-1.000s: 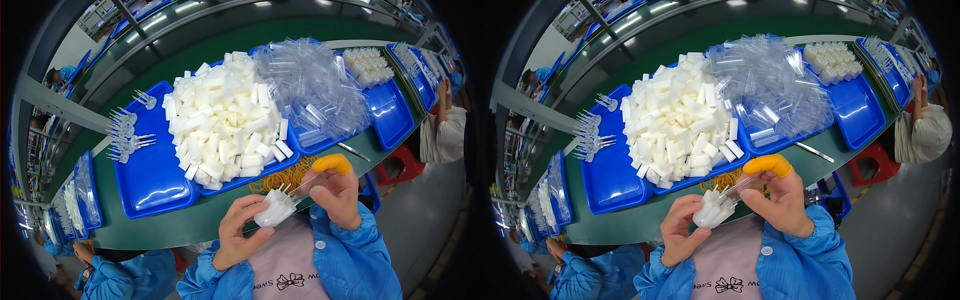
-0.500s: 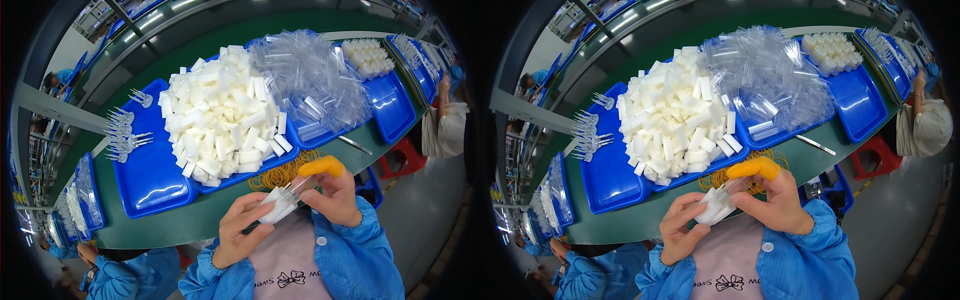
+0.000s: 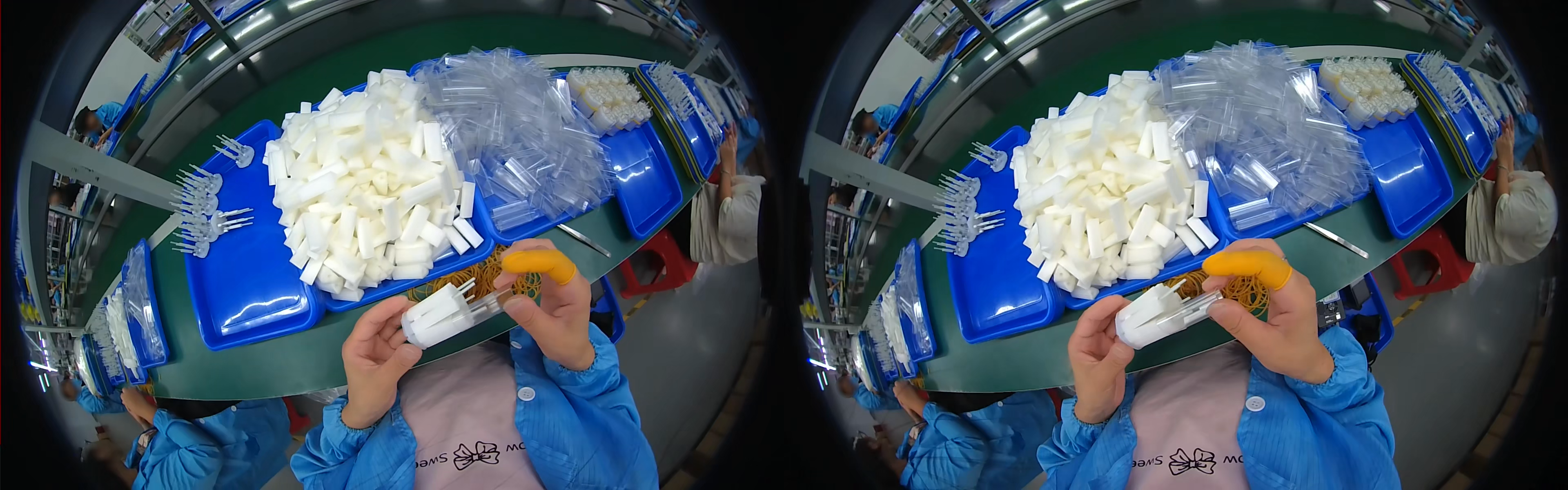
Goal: The person assembles small white plastic components by inserting them into clear plastic tubes. They then secure the assembled units with a yellow rubber band and use a tool to trim the excess plastic. The process is repeated for multiple units on a factory assembly line.
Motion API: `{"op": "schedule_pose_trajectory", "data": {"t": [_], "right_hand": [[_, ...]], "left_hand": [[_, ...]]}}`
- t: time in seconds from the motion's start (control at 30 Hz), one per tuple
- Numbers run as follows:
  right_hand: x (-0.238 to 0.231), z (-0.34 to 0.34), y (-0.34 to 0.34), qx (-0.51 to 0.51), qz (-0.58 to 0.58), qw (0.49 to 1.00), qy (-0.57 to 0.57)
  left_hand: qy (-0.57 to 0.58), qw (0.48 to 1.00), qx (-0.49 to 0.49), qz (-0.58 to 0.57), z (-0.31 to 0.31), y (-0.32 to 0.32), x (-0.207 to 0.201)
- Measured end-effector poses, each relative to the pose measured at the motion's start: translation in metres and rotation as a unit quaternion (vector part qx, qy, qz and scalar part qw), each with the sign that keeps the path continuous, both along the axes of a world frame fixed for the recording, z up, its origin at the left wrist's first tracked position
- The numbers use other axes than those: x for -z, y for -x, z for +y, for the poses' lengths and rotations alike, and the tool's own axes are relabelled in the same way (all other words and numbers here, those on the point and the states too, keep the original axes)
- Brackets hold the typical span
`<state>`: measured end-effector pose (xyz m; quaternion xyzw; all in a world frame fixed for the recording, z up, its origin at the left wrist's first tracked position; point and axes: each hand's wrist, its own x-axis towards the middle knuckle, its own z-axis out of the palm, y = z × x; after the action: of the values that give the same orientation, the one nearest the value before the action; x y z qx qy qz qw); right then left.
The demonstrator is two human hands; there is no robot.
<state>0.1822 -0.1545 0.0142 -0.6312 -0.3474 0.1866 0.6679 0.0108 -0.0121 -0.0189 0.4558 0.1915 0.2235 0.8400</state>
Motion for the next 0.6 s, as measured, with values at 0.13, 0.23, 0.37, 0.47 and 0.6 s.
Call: {"op": "schedule_pose_trajectory", "data": {"t": [0.13,0.23,0.37,0.47,0.6], "right_hand": [[0.004,-0.004,-0.001,0.004,-0.098,0.995,0.0],[0.006,-0.004,0.004,-0.015,-0.12,0.993,-0.005],[0.007,-0.004,0.018,-0.001,-0.06,0.998,-0.011],[0.011,-0.004,0.021,0.005,-0.097,0.995,-0.03],[0.012,-0.004,0.022,0.006,-0.093,0.995,-0.034]], "left_hand": [[-0.054,0.998,-0.012,0.017,0.0,-0.001,-0.001],[-0.103,0.994,-0.013,0.014,-0.001,-0.001,-0.001],[-0.125,0.992,-0.006,-0.008,-0.006,0.002,0.001],[-0.126,0.992,-0.004,-0.008,-0.008,0.001,0.002],[-0.124,0.992,0.005,-0.008,-0.009,0.0,0.003]]}}
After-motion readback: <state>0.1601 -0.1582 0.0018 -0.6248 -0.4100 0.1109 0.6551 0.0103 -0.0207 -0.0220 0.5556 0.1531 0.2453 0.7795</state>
